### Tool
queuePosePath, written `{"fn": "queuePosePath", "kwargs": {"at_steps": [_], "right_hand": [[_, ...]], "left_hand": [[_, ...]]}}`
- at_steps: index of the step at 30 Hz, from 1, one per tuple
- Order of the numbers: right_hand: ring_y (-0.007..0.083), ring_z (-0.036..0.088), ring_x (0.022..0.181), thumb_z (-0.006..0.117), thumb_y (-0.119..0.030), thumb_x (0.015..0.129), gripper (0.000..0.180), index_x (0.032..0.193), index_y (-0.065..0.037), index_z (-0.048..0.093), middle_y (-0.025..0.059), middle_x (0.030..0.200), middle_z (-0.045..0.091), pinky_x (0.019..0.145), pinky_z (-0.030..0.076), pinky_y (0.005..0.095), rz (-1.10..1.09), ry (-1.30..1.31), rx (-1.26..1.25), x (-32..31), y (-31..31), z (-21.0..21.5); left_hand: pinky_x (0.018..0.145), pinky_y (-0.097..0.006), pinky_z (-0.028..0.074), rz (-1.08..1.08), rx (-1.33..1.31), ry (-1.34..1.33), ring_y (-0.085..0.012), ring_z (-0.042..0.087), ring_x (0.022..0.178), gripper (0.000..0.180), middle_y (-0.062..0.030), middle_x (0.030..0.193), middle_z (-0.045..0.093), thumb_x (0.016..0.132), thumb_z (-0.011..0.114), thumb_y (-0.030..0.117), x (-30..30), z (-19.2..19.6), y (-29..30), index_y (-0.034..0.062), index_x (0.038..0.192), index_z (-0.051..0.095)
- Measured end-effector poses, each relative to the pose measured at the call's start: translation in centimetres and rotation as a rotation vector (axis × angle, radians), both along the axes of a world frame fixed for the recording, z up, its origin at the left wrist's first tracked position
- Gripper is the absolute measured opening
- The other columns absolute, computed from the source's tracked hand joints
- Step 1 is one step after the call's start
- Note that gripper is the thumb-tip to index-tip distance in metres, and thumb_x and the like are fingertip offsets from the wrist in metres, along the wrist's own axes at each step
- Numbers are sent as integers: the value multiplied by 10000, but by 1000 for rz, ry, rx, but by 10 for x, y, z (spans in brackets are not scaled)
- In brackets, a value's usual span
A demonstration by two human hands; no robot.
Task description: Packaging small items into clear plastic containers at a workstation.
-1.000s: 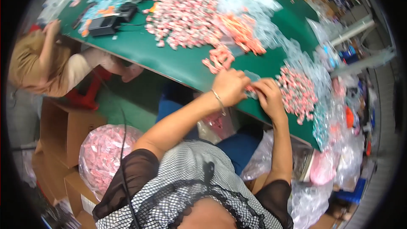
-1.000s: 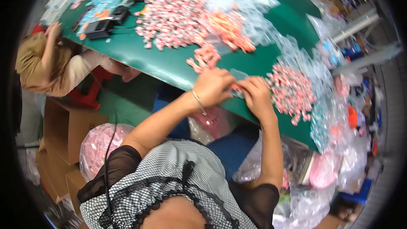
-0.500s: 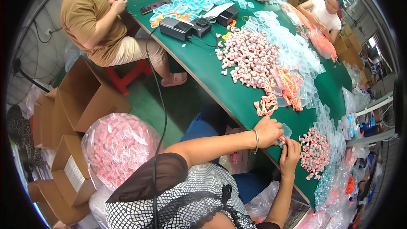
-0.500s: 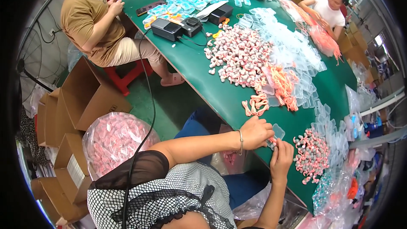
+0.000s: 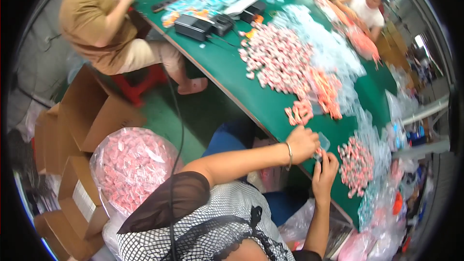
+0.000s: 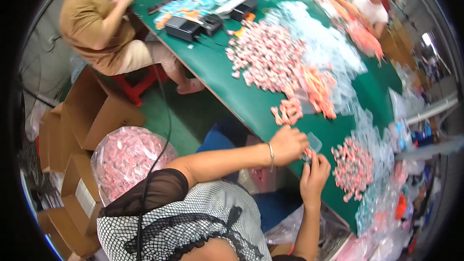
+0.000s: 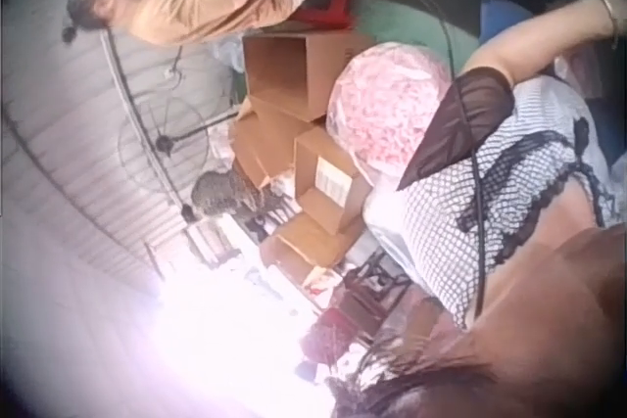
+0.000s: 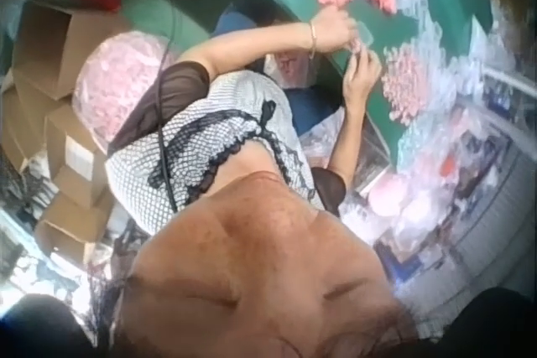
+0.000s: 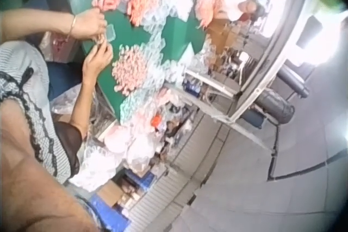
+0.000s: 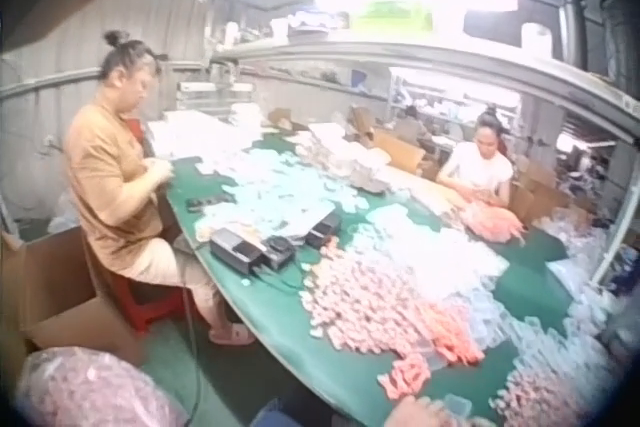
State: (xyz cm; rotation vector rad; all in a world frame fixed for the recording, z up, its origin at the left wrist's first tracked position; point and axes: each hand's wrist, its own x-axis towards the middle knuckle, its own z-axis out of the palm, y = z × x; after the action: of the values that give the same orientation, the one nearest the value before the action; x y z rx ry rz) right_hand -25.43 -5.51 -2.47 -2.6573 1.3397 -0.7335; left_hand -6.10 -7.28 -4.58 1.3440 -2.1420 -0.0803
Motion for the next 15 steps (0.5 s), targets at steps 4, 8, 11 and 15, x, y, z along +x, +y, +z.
{"fn": "queuePosePath", "kwargs": {"at_steps": [4, 8, 11, 15], "right_hand": [[370, 521, 1088, 588, -69, 895, 399, 1289, -5, 579, 195, 1177, 560, 958, 414, 443, 71, -48, 61, 10, -13, 9], [350, 570, 1005, 567, -58, 921, 345, 1261, -2, 590, 168, 1062, 607, 896, 455, 426, 33, -97, 157, 10, -39, 28], [351, 571, 1010, 588, -83, 917, 316, 1224, -11, 613, 167, 1059, 616, 898, 455, 429, -4, -112, 129, 6, -66, 13], [322, 609, 894, 675, -57, 848, 272, 1115, -14, 648, 151, 1039, 625, 796, 498, 399, -23, -104, 115, 10, -76, 8]], "left_hand": [[731, -406, 456, 47, 43, 2, -239, 647, 872, 444, -43, 946, 657, 682, 806, 304, 15, 5, -3, 113, 1059, 668], [751, -406, 436, 1, 45, 21, -236, 630, 885, 475, -42, 962, 649, 721, 791, 280, 23, 15, -1, 116, 1134, 624], [759, -406, 421, -34, 68, 40, -240, 622, 890, 444, -43, 971, 642, 739, 784, 272, 20, 16, 0, 121, 1123, 620], [759, -407, 418, -47, 96, 43, -246, 624, 903, 513, -48, 971, 640, 747, 784, 265, 14, 15, 0, 115, 1195, 584]]}}
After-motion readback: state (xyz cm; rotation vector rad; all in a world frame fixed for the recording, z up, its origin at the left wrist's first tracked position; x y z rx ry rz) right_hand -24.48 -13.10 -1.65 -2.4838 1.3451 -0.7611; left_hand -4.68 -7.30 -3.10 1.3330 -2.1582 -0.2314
